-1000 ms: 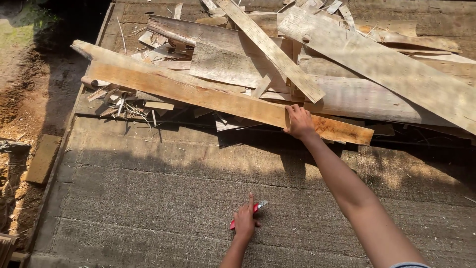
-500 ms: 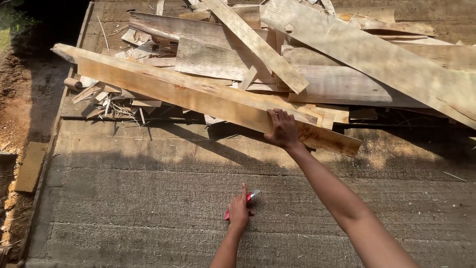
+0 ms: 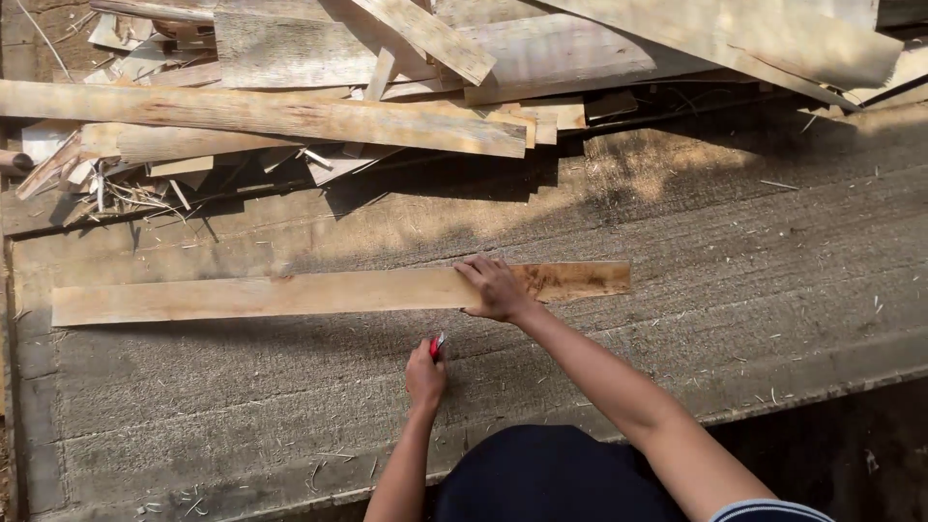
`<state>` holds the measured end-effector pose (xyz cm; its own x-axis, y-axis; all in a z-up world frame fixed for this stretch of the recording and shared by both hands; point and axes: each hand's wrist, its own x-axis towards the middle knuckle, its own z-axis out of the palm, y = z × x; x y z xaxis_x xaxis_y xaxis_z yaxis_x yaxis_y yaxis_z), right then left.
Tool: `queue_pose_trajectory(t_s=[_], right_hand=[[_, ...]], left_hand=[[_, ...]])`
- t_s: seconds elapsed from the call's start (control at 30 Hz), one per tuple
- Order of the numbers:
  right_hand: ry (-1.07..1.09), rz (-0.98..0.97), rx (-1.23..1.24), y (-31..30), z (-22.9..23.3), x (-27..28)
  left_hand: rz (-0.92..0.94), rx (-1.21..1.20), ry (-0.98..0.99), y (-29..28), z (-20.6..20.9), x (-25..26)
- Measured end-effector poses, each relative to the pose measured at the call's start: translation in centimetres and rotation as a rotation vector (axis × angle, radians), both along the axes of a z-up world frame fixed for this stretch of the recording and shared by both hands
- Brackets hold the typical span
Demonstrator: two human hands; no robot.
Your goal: The person selects wooden planks from a pile, places them on a workbench, and uses a red utility knife to score and cut the wood into smaller pieces. The person repeatedly measures, marks, and cuts multiple planks.
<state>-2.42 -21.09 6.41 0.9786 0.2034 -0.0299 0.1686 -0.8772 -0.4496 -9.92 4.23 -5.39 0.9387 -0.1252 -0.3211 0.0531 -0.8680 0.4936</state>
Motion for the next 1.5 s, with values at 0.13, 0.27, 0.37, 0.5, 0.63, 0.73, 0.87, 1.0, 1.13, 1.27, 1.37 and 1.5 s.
queue_pose_trajectory(t_s=[0.13,0.27,0.37,0.5,0.63,0.73,0.87,1.0,1.13,1.27,1.37,1.5], right_hand=[[0.031,0.005,0.108,0.1,1.1,-4.5],[0.131,-0.297,0.49,1.4,-3.0,-9.8],[0.405,-0.453,0.734,3.0,-3.4,-13.3],[0.62,-0.632,0.915,5.7,-2.7,-16.5],[0.597,-0.871,0.911,3.6,-4.8,-18.6],[0.519,-1.127,1.315,1.8,-4.0,-20.2],[0.352,-1.272,1.306,-0.9,-3.4,-21.1],[0.288,-1.392,1.25,-3.1,-6.8,-24.1],[0.28,-1.442,1.267,-3.9,-5.9,-25.3],[0.249,-1.475,1.236,-5.0,-6.2,-25.7],[0.208,-1.477,1.283,-4.6,-5.3,-25.3],[0.156,-1.497,1.359,-4.8,-5.2,-24.9]], left_hand=[[0.007,-0.122,0.04,1.0,1.7,-4.1],[0.066,-0.398,0.087,-0.1,3.2,-5.2],[-0.029,-0.493,0.022,-3.0,3.9,-4.8],[-0.217,-0.588,0.055,-7.2,1.5,-6.0],[-0.468,-0.49,0.228,-8.6,2.7,-3.6],[-0.598,-0.418,0.124,-8.7,2.8,0.0],[-0.634,0.112,-0.128,-8.1,3.8,6.0],[-0.719,0.359,-0.145,-6.3,0.6,8.7],[-0.748,0.426,-0.201,-6.1,-0.8,10.1],[-0.843,0.394,-0.272,-5.8,0.5,10.6],[-0.875,0.32,-0.369,-5.0,-1.1,10.5],[-0.834,0.212,-0.748,-4.3,-3.4,11.5]])
